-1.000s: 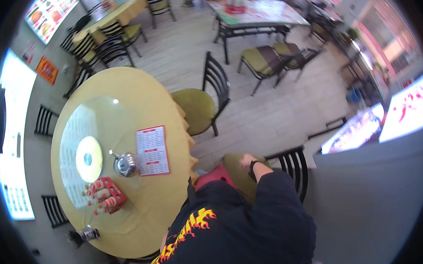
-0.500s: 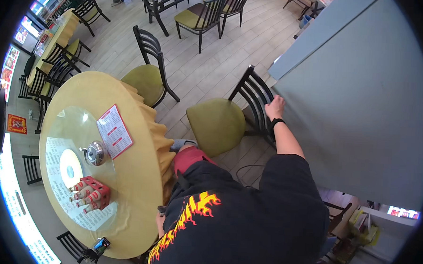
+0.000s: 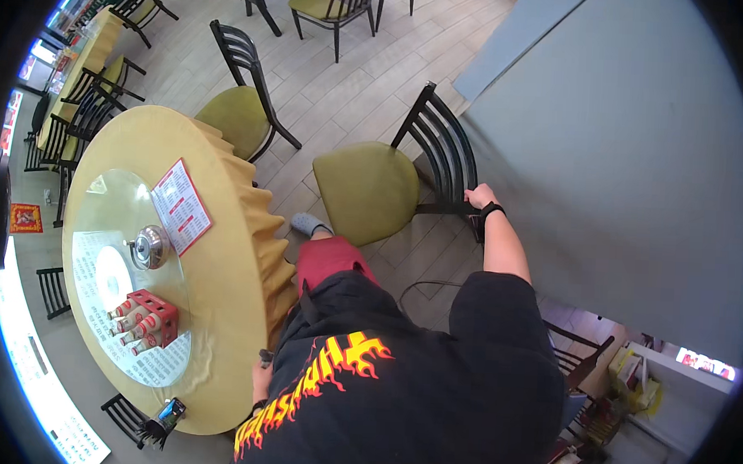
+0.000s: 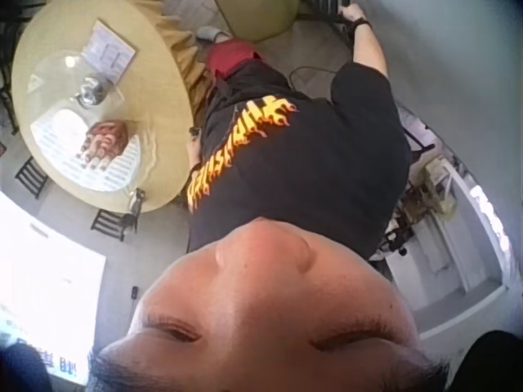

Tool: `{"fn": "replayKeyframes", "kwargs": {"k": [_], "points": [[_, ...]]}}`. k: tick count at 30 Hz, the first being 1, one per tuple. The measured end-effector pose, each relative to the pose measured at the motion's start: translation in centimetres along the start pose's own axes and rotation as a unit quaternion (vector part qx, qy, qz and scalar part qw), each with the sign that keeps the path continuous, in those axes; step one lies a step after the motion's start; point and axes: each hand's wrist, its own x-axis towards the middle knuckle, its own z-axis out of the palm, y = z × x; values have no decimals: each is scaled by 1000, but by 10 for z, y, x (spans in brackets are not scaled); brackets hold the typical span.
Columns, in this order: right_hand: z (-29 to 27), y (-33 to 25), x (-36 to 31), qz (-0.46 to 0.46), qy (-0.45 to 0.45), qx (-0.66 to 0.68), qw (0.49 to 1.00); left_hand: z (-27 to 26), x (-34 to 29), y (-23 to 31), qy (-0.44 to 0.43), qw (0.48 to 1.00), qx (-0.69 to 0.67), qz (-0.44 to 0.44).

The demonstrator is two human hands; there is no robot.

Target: Cleaning a chair and a glass bottle using a cloth.

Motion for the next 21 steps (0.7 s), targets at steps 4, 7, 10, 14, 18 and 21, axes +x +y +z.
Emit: {"fn": "replayKeyframes", "kwargs": {"k": [4, 7, 10, 14, 18, 21], "points": [[-5, 54, -49, -18, 50, -146, 988, -15, 23, 26, 13, 999, 27, 20], [-10, 118, -77, -5, 40, -98, 994, -27, 38, 46, -105, 993, 41, 31], [-20, 191, -110, 11, 60, -87, 994, -34, 58, 66, -141, 980, 125, 61], [-28, 293, -152, 83, 82, -105, 988, -41, 90, 105, -253, 954, 157, -10], [-26, 393, -177, -11, 117, -321, 940, -49, 107, 165, -303, 929, 209, 44], [-37, 437, -174, 15, 3, -497, 867, -42, 116, 211, -266, 931, 240, 74]]}}
